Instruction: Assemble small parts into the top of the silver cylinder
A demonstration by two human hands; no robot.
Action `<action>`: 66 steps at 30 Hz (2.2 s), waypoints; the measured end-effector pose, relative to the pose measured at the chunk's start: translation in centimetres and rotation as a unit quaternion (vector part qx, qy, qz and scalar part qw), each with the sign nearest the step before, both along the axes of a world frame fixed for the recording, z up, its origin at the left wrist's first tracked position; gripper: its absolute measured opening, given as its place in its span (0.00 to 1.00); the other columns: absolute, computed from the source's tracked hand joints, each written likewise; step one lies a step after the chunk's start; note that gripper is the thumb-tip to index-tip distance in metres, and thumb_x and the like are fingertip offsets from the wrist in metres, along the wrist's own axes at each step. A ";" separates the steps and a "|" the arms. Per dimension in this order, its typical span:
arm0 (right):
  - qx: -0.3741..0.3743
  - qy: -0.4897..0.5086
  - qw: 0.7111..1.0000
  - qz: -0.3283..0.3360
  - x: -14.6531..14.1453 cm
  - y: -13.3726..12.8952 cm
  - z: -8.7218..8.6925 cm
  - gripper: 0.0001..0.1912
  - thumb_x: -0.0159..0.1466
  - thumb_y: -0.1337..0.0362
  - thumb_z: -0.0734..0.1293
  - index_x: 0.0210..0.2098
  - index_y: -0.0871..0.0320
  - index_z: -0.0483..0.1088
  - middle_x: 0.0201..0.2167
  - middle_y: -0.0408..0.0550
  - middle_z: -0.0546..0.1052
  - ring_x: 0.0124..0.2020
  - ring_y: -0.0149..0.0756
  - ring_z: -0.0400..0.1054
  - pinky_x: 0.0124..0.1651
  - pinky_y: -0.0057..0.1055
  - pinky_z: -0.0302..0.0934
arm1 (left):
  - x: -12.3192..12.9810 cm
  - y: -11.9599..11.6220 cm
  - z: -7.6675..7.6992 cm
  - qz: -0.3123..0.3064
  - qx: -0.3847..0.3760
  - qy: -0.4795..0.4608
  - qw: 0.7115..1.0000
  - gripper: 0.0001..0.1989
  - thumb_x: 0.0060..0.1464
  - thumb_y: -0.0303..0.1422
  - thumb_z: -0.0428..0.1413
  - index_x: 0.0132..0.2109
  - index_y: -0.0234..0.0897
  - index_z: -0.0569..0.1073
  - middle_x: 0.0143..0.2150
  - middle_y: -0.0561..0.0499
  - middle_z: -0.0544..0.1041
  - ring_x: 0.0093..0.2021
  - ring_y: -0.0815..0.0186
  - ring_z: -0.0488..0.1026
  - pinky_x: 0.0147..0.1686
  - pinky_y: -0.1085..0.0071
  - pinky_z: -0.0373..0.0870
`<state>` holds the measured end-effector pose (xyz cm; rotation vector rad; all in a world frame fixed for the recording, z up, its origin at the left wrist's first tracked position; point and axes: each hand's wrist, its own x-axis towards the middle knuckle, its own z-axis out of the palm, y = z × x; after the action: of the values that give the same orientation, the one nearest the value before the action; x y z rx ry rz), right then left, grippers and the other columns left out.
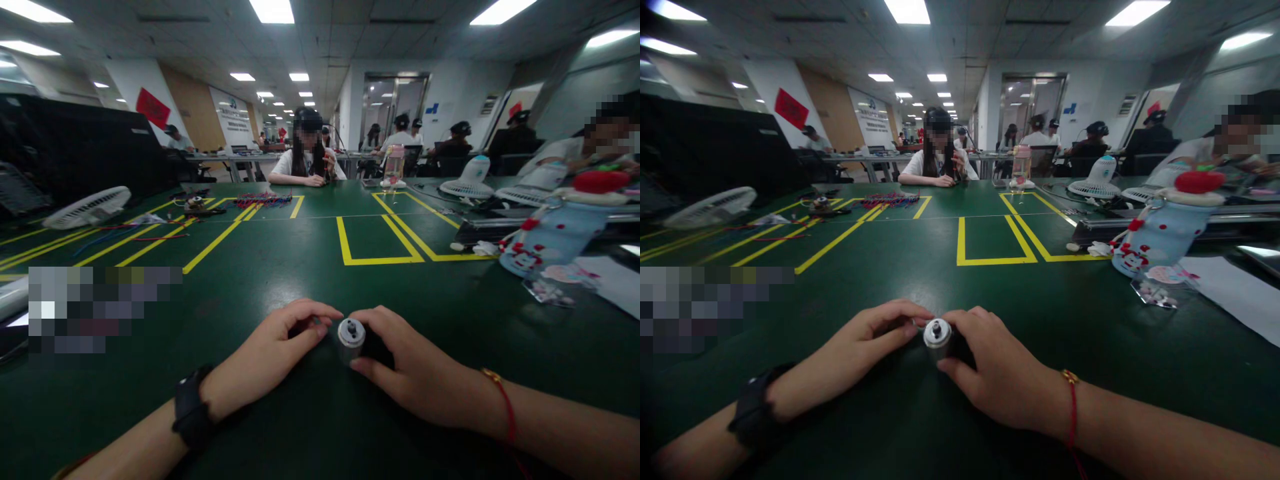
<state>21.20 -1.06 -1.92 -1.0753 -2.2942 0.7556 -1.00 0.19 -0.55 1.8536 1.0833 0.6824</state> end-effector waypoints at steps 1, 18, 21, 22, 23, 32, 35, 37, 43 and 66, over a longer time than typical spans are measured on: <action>0.002 -0.001 1.000 0.000 0.0 0.0 0.0 0.20 0.60 0.68 0.67 0.51 0.52 0.62 0.44 0.45 0.70 0.43 0.38 0.62 0.48 0.38 0.57 | 0.1 -0.1 0.2 0.001 0.002 0.000 1.000 0.11 0.61 0.33 0.50 0.49 0.44 0.72 0.45 0.51 0.73 0.45 0.62 0.70 0.47 0.64 0.65; 0.020 -0.020 1.000 0.000 -0.2 0.1 -0.1 0.16 0.60 0.67 0.66 0.47 0.54 0.62 0.42 0.47 0.69 0.41 0.40 0.61 0.45 0.40 0.58 | 1.7 -0.8 1.3 0.052 0.089 -0.020 0.994 0.06 0.57 0.36 0.56 0.39 0.44 0.78 0.41 0.52 0.72 0.42 0.65 0.70 0.42 0.68 0.66; 0.017 -0.020 1.000 0.001 -0.2 0.0 0.0 0.17 0.60 0.67 0.66 0.48 0.53 0.62 0.42 0.46 0.69 0.41 0.39 0.61 0.45 0.40 0.58 | 0.9 -0.5 1.1 0.067 0.086 -0.033 0.994 0.07 0.58 0.37 0.55 0.41 0.46 0.77 0.42 0.53 0.72 0.42 0.65 0.70 0.42 0.68 0.66; 0.015 -0.019 1.000 0.000 -0.2 0.0 0.0 0.18 0.60 0.67 0.66 0.49 0.53 0.62 0.42 0.46 0.69 0.41 0.39 0.61 0.45 0.40 0.58 | 0.6 -0.4 1.0 0.070 0.084 -0.032 0.993 0.07 0.58 0.37 0.55 0.42 0.46 0.77 0.42 0.53 0.72 0.42 0.65 0.70 0.42 0.68 0.66; 0.013 -0.018 1.000 0.000 -0.1 0.0 0.1 0.19 0.60 0.67 0.66 0.50 0.52 0.62 0.42 0.46 0.69 0.41 0.39 0.61 0.46 0.40 0.58 | 0.3 -0.4 0.8 0.072 0.081 -0.025 0.994 0.08 0.58 0.37 0.55 0.42 0.47 0.77 0.42 0.53 0.72 0.42 0.65 0.70 0.42 0.68 0.66; -0.001 -0.008 1.000 -0.008 0.1 -0.2 0.1 0.20 0.60 0.67 0.67 0.51 0.53 0.62 0.43 0.47 0.69 0.43 0.39 0.62 0.47 0.39 0.58 | -0.8 0.0 -1.0 -0.018 0.124 0.139 0.982 0.09 0.57 0.36 0.56 0.43 0.50 0.78 0.43 0.52 0.71 0.46 0.62 0.66 0.47 0.64 0.63; -0.003 -0.007 1.000 -0.009 0.1 -0.1 -0.1 0.20 0.60 0.68 0.67 0.51 0.52 0.62 0.43 0.46 0.69 0.43 0.38 0.62 0.47 0.38 0.58 | -0.8 0.0 -1.0 -0.038 0.142 0.178 0.973 0.08 0.57 0.36 0.56 0.42 0.52 0.78 0.44 0.52 0.70 0.47 0.61 0.65 0.48 0.63 0.62; -0.001 -0.007 1.000 -0.011 0.1 -0.1 -0.1 0.20 0.60 0.68 0.67 0.51 0.52 0.62 0.43 0.46 0.69 0.43 0.38 0.62 0.47 0.38 0.58 | -0.9 0.0 -0.9 -0.044 0.144 0.184 0.971 0.08 0.57 0.36 0.56 0.43 0.53 0.78 0.45 0.53 0.70 0.47 0.62 0.65 0.48 0.63 0.62; 0.007 -0.005 1.000 -0.009 0.1 -0.2 -0.1 0.21 0.60 0.69 0.67 0.51 0.52 0.62 0.44 0.46 0.69 0.43 0.38 0.63 0.48 0.38 0.59 | -1.3 0.0 -0.3 -0.068 0.131 0.187 0.971 0.11 0.56 0.33 0.56 0.45 0.52 0.77 0.47 0.52 0.70 0.49 0.61 0.65 0.51 0.62 0.61; -0.014 -0.001 1.000 -0.016 0.2 -0.3 0.1 0.19 0.60 0.67 0.67 0.50 0.54 0.62 0.45 0.48 0.69 0.44 0.40 0.63 0.48 0.40 0.60 | -2.3 1.2 -0.4 0.099 -0.021 0.011 0.995 0.12 0.59 0.35 0.50 0.47 0.42 0.74 0.40 0.52 0.77 0.43 0.63 0.73 0.45 0.65 0.66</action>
<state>21.43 -1.36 -1.83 -1.1227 -2.2703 0.7761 -3.35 1.37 -0.99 1.7368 1.2976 0.7487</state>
